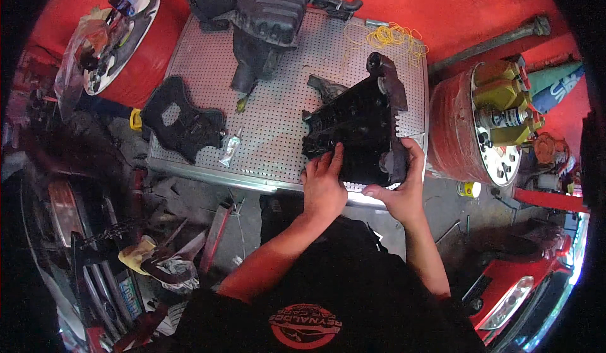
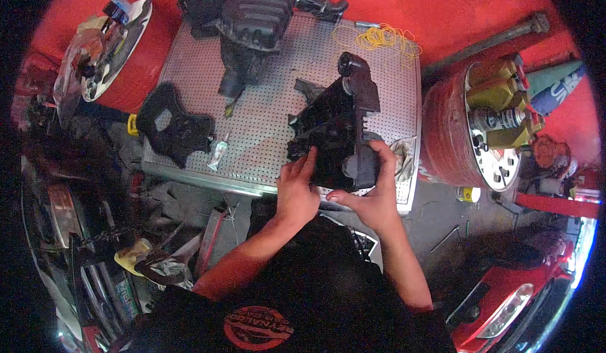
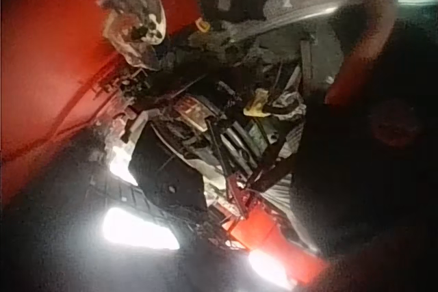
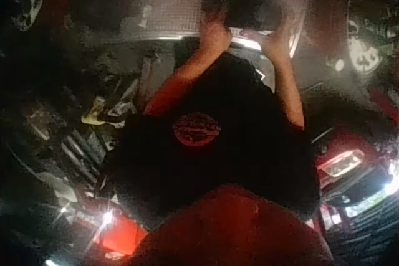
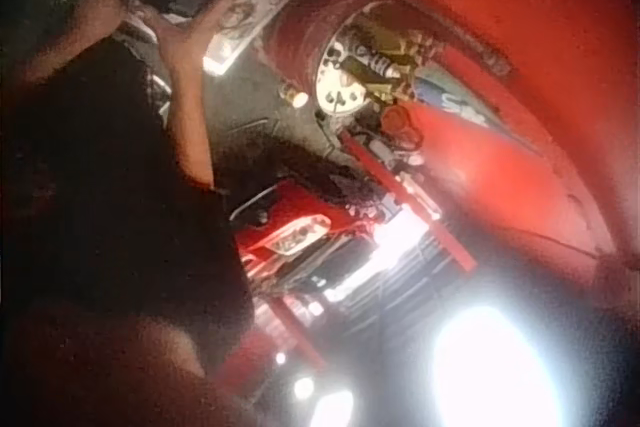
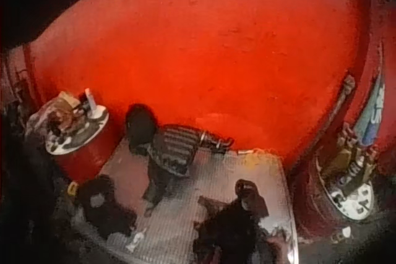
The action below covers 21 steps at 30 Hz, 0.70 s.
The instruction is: The person prepares and wipes down engine components by hand and with a cloth before beginning reassembly within the engine bay.
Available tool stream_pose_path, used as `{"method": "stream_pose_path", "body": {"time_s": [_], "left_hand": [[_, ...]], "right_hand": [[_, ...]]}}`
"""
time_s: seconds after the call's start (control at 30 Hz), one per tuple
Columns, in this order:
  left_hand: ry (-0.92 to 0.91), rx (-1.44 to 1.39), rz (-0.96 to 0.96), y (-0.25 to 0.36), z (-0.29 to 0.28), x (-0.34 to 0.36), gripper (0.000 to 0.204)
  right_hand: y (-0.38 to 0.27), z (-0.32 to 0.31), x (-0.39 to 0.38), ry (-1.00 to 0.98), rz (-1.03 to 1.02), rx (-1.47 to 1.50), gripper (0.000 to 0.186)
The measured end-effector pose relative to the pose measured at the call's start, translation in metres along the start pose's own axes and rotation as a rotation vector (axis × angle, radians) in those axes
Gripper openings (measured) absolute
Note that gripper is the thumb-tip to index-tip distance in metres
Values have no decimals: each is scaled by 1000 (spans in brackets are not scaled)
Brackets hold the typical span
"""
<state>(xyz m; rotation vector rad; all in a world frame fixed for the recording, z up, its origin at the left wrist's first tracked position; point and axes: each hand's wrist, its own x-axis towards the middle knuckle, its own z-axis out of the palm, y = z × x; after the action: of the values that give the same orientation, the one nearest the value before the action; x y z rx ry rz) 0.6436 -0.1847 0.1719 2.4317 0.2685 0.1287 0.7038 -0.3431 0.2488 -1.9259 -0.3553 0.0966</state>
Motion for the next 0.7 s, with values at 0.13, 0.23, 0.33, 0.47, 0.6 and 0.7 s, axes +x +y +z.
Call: {"method": "stream_pose_path", "body": {"time_s": [0.13, 0.23, 0.33, 0.47, 0.6, 0.7], "left_hand": [[97, 95, 198, 28, -34, 7, 80], [16, 51, 222, 35, -44, 8, 81], [-73, 110, 200, 41, -60, 5, 88], [-91, 103, 318, 40, -57, 12, 92], [158, -342, 244, 40, -58, 3, 74], [325, -330, 462, 38, -61, -11, 63]], "right_hand": [[-2, -2, -1, 7, -28, -58, 116], [-3, -2, 1, -6, -32, -35, 114], [1, -1, -1, -11, -36, -5, 113], [-1, -4, -1, -14, -39, -42, 113], [-6, -13, 0, -119, -63, 22, 102], [-8, -16, 2, -217, -69, 108, 96]]}}
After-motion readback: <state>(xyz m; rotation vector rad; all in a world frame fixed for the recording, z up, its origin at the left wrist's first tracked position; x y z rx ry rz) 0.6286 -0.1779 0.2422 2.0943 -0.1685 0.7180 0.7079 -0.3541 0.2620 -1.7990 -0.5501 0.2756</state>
